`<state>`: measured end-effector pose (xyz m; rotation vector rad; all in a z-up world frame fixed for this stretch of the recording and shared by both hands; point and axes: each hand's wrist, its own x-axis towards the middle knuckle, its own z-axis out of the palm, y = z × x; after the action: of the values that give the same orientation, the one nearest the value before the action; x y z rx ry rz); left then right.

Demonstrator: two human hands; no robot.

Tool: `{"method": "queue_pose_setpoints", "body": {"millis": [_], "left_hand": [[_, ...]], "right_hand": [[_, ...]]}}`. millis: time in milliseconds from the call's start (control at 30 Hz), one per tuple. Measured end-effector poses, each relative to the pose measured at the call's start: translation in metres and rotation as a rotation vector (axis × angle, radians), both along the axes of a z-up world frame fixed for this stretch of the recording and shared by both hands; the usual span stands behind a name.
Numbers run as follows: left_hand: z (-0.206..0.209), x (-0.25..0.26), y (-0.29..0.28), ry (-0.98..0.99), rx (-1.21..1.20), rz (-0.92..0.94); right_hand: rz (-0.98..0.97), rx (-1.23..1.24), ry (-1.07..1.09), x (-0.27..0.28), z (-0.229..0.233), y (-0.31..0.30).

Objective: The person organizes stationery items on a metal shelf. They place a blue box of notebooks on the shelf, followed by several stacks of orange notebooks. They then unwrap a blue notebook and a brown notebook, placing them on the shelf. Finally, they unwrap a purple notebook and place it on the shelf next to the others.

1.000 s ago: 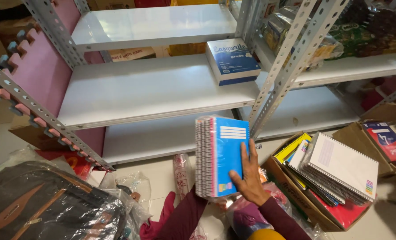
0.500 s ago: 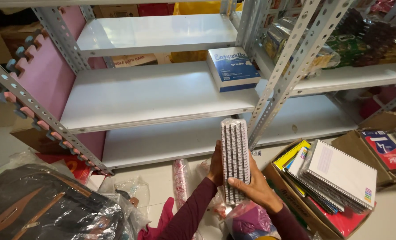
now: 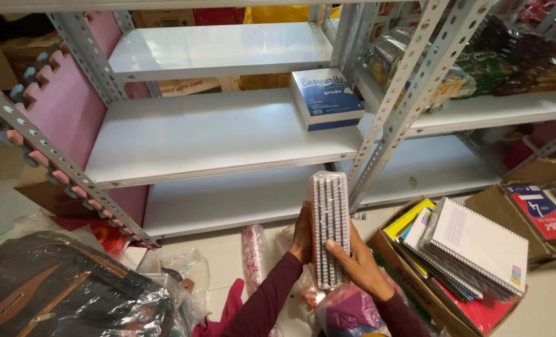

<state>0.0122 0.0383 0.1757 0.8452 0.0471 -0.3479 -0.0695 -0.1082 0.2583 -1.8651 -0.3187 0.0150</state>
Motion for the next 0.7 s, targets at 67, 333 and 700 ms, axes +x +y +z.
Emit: {"method": "queue_pose_setpoints", "body": {"millis": [67, 333, 700], "left_hand": [[0.011, -0.003, 0.004, -0.011, 0.165, 0.044], [0.058, -0.006, 0.026, -0.281, 0.943, 0.236], [0.123, -0.018, 0.039, -0.578, 0.438, -0.062]], "right_hand": [[-0.044, 0.011, 0.065, 0.004, -0.002, -0.007], [-0.216, 0.456, 0.203, 0.018, -0.054, -0.046], [0.010, 1.188, 0.370, 0.029, -0.060, -0.078]]}}
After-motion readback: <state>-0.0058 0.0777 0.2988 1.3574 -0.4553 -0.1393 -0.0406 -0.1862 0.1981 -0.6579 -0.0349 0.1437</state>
